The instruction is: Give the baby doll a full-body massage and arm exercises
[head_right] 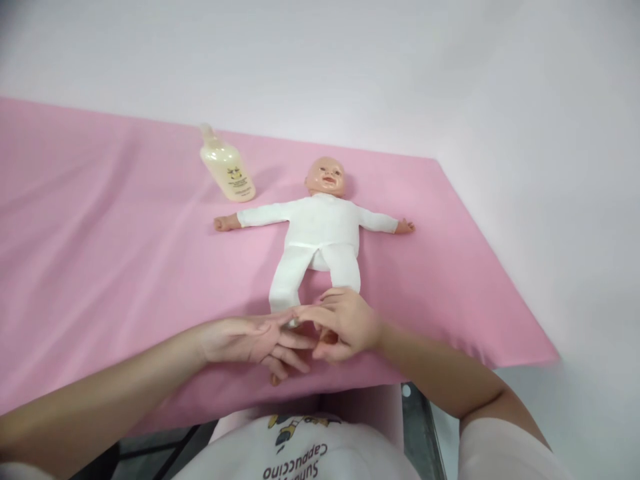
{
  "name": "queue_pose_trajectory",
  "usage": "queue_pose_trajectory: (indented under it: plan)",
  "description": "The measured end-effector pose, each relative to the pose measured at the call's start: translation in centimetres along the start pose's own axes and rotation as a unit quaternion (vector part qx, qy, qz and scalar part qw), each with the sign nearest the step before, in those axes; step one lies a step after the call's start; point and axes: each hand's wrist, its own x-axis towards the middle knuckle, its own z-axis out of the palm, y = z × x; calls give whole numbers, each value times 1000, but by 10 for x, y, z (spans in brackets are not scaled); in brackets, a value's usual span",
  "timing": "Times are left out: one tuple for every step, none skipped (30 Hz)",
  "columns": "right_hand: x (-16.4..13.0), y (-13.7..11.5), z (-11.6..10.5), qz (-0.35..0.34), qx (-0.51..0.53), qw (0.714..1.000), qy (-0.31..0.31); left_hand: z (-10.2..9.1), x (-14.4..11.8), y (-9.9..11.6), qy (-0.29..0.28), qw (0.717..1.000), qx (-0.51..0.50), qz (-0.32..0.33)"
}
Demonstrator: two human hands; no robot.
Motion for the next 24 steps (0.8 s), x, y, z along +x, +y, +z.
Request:
queue_pose_trajectory:
  plan:
    - [2, -1, -3, 27, 4, 1000, 0, -1, 0, 0, -5, 1000, 4, 0]
    - [3, -2, -5, 51, 7, 999, 2, -1, 1, 0, -7, 1000, 8, 1]
    - [5, -3, -7, 68, 7, 998, 6, -2, 2, 0, -8, 1000, 10, 3]
    - [6, -4, -9, 82, 5, 997, 12, -1, 2, 0, -8, 1000, 13, 4]
    - [7, -5, -10, 90, 4, 996, 18, -1, 3, 1, -6, 1000, 17, 1]
    - [8, -5, -11, 96, 3, 995, 23, 1, 3, 2, -1, 1000, 23, -5]
    - [9, -5, -11, 103, 3, 994, 31, 3, 3, 4, 7, 999, 32, -12]
    - [10, -5, -12, 109, 2, 993, 44, 5, 3, 6, 19, 999, 43, -16]
    - [10, -4, -12, 114, 1, 992, 63, 8, 3, 9, 31, 998, 56, -17]
    - [10, -3, -12, 121, 3, 989, 85, 11, 3, 12, 43, 996, 70, -17]
    - [10, 0, -12, 134, 5, 985, 109, 14, 2, 15, 51, 995, 86, -17]
    - [9, 2, -12, 156, 4, 978, 136, 17, 2, 18, 53, 993, 101, -21]
    - [8, 6, -12, 186, 4, 969, 164, 18, 1, 20, 52, 991, 116, -30]
    - [7, 11, -11, 226, 8, 955, 190, 19, 0, 23, 51, 989, 132, -40]
    - [5, 16, -9, 271, 18, 938, 217, 18, 0, 25, 55, 986, 149, -43]
    - [4, 22, -8, 316, 42, 917, 239, 16, 0, 28, 67, 983, 168, -37]
    - [2, 28, -5, 354, 78, 896, 257, 12, 0, 32, 89, 978, 190, -19]
    - [1, 34, -3, 386, 120, 871, 278, 7, 2, 38, 118, 970, 213, 8]
    - [1, 39, -2, 416, 169, 846, 288, 0, 4, 46, 151, 958, 238, 43]
    - [1, 44, 0, 437, 219, 820, 298, -8, 8, 56, 179, 946, 262, 72]
    - [1, 47, 0, 452, 259, 796, 309, -17, 13, 70, 209, 929, 290, 93]
    - [3, 49, 0, 463, 292, 773, 321, -26, 19, 86, 260, 900, 323, 133]
    - [4, 49, -1, 470, 316, 753, 335, -36, 28, 104, 311, 864, 356, 174]
    - [7, 48, -2, 473, 333, 737, 350, -45, 37, 122, 369, 823, 375, 213]
